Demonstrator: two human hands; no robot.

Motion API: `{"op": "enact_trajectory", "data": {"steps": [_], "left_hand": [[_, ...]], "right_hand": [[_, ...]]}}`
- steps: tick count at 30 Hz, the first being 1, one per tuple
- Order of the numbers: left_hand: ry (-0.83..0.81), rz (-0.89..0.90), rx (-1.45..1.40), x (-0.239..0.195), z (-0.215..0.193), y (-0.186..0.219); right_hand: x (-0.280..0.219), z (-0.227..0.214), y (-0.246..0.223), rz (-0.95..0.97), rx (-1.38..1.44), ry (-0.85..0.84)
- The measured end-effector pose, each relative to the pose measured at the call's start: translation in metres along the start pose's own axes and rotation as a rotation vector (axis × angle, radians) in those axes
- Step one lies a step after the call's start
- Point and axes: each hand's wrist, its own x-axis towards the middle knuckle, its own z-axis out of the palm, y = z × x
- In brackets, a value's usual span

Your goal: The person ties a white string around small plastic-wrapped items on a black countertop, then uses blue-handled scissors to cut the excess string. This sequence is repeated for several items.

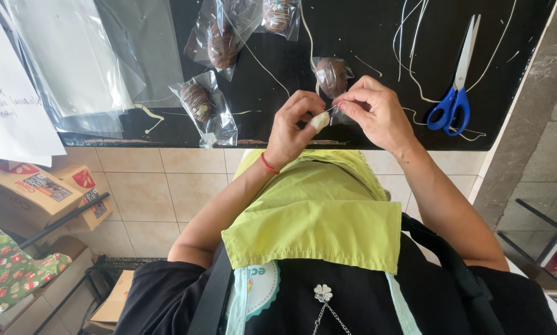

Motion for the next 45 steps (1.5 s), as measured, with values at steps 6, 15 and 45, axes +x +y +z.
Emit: {"op": "enact_trajectory", "data": {"steps": [6, 15, 45], "left_hand": [[-0.050, -0.322, -0.689, -0.010, -0.001, -0.025], [-0.338, -0.541, -0.421, -0.006, -0.020, -0.027], [-0.207, -0.034, 0.534, 0.004, -0.009, -0.001]], "right_hand": [[-0.008, 0.006, 0.020, -0.085, -0.115, 0.087], [-0.024, 0.023, 0.061, 0.147, 0.364, 0.242], [0.011, 0.036, 0.053, -0.182, 0.637, 0.065]]}}
